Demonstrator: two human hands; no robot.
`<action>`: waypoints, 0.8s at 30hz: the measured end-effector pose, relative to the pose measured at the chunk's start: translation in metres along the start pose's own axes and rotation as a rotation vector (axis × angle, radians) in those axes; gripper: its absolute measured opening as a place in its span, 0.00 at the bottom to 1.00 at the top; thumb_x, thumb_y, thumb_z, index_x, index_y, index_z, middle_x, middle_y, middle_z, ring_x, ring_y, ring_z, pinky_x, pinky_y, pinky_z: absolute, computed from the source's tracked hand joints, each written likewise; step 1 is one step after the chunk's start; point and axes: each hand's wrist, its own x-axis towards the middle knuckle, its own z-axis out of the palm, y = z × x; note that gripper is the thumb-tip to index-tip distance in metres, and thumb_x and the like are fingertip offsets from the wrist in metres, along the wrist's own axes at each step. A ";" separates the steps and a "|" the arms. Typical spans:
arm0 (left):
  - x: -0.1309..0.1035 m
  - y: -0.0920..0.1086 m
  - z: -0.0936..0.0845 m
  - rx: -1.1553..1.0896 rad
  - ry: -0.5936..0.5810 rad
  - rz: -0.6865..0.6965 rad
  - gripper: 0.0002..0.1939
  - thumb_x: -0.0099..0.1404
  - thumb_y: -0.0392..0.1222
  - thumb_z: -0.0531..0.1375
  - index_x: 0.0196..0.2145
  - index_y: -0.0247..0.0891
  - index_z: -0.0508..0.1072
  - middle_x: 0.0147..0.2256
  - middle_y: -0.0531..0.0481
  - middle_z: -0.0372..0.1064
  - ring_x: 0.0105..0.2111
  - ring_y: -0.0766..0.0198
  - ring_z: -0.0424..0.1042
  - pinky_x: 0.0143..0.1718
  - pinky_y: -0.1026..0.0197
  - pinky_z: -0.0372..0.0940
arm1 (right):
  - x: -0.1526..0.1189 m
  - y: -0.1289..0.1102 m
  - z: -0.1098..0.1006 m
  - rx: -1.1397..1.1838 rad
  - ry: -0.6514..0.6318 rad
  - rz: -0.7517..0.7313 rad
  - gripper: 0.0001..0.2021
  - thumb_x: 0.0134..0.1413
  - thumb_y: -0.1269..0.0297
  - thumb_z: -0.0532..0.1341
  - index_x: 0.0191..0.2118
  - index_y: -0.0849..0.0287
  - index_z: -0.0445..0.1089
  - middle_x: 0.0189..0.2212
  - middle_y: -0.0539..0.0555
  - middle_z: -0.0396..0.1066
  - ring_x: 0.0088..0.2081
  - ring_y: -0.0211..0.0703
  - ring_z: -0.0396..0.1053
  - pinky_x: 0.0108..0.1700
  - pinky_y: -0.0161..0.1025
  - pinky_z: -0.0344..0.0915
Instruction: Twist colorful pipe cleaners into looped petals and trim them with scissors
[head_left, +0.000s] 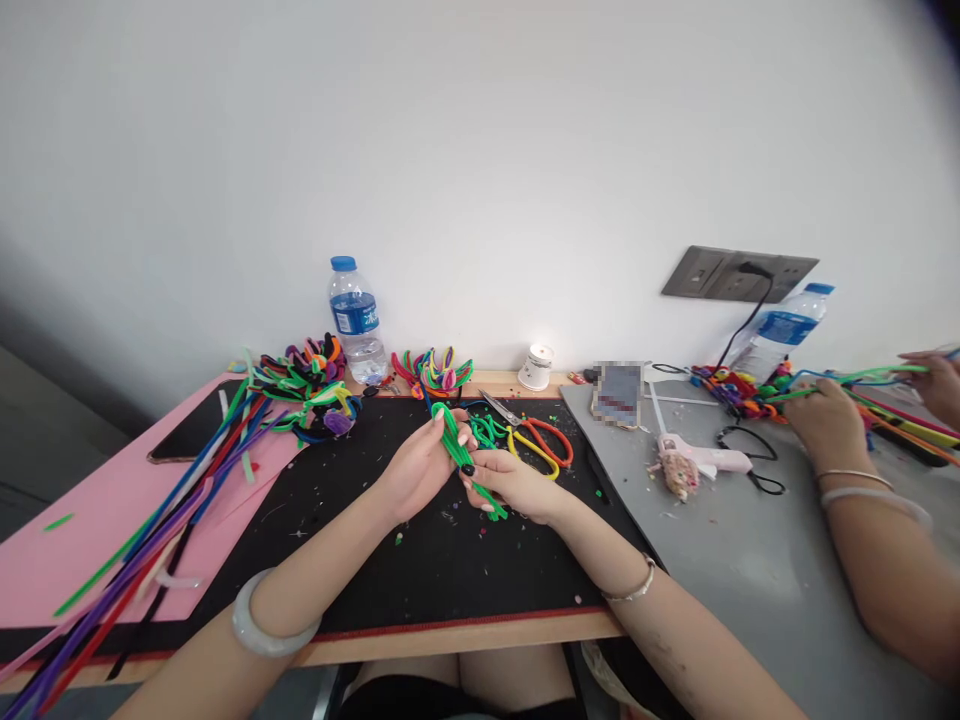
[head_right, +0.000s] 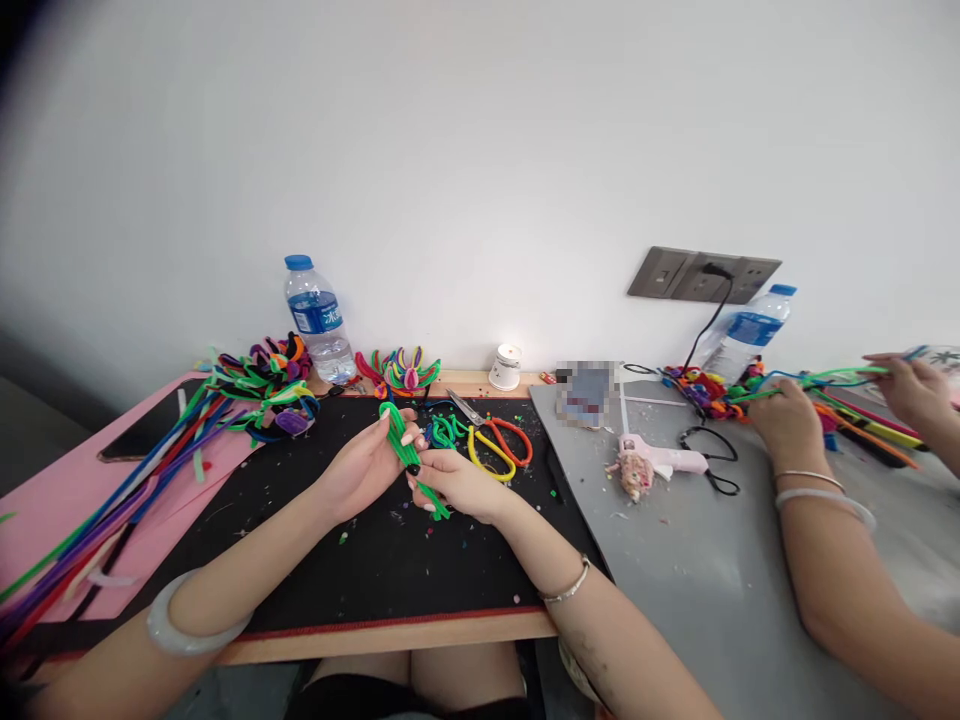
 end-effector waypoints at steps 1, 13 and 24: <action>0.000 -0.001 0.000 0.008 -0.014 -0.025 0.14 0.64 0.46 0.49 0.40 0.35 0.68 0.29 0.49 0.64 0.35 0.62 0.66 0.39 0.58 0.61 | 0.000 0.001 -0.001 0.030 0.000 -0.007 0.13 0.56 0.56 0.52 0.28 0.61 0.58 0.15 0.45 0.58 0.16 0.28 0.49 0.19 0.29 0.44; -0.005 -0.003 0.006 0.059 0.012 0.020 0.24 0.63 0.40 0.53 0.56 0.38 0.56 0.22 0.55 0.58 0.31 0.66 0.66 0.35 0.61 0.64 | -0.003 -0.003 0.000 0.132 -0.143 0.069 0.14 0.57 0.54 0.48 0.33 0.61 0.58 0.19 0.49 0.64 0.15 0.31 0.56 0.17 0.29 0.47; 0.000 0.000 -0.007 0.598 0.305 0.274 0.17 0.60 0.50 0.54 0.42 0.36 0.68 0.21 0.58 0.49 0.17 0.75 0.46 0.16 0.70 0.45 | -0.011 -0.017 -0.028 -1.431 0.921 0.371 0.15 0.43 0.74 0.54 0.42 0.64 0.59 0.40 0.62 0.63 0.42 0.52 0.63 0.38 0.42 0.59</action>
